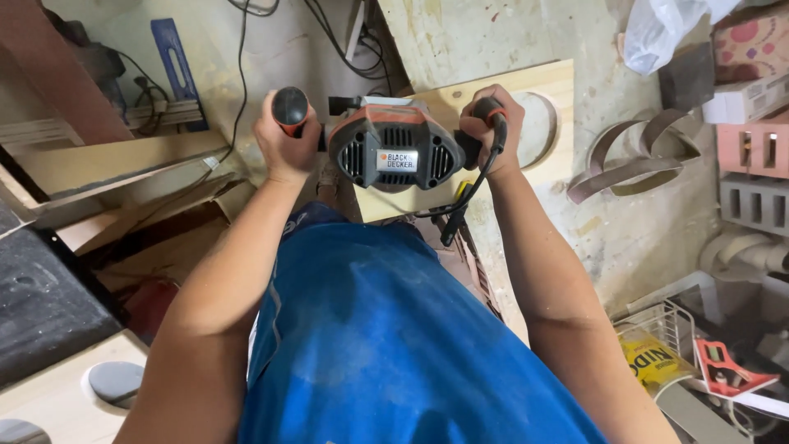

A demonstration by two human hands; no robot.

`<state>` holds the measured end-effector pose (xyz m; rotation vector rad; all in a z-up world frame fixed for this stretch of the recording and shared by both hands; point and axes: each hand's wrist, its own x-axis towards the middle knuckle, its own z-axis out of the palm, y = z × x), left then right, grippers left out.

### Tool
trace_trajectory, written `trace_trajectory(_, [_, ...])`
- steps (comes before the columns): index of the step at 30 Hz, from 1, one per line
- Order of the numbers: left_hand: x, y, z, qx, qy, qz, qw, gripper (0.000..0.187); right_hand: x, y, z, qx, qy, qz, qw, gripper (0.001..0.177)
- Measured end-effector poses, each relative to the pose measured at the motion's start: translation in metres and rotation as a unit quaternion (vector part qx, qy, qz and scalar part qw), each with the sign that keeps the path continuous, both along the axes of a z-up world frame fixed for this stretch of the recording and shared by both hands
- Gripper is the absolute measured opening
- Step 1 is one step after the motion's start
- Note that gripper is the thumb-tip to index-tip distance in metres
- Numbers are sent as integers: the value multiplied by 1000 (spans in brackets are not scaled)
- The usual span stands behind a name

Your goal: Using a plunge router to cut circular holes in a wooden board and then sanding the edges manually.

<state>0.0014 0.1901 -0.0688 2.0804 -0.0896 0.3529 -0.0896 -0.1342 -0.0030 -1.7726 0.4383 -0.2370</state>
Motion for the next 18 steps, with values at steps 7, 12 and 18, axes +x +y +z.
trace_trajectory(7, [-10, 20, 10, 49, -9, 33, 998, 42, 10, 16, 2, -10, -9, 14, 1000, 18])
trace_trajectory(12, [-15, 27, 45, -25, 31, -54, 998, 10, 10, 26, 13, 34, 1, 18, 999, 18])
trace_trajectory(18, [-35, 47, 49, 24, 97, -21, 995, 14, 10, 36, 4, 39, -2, 47, 998, 22])
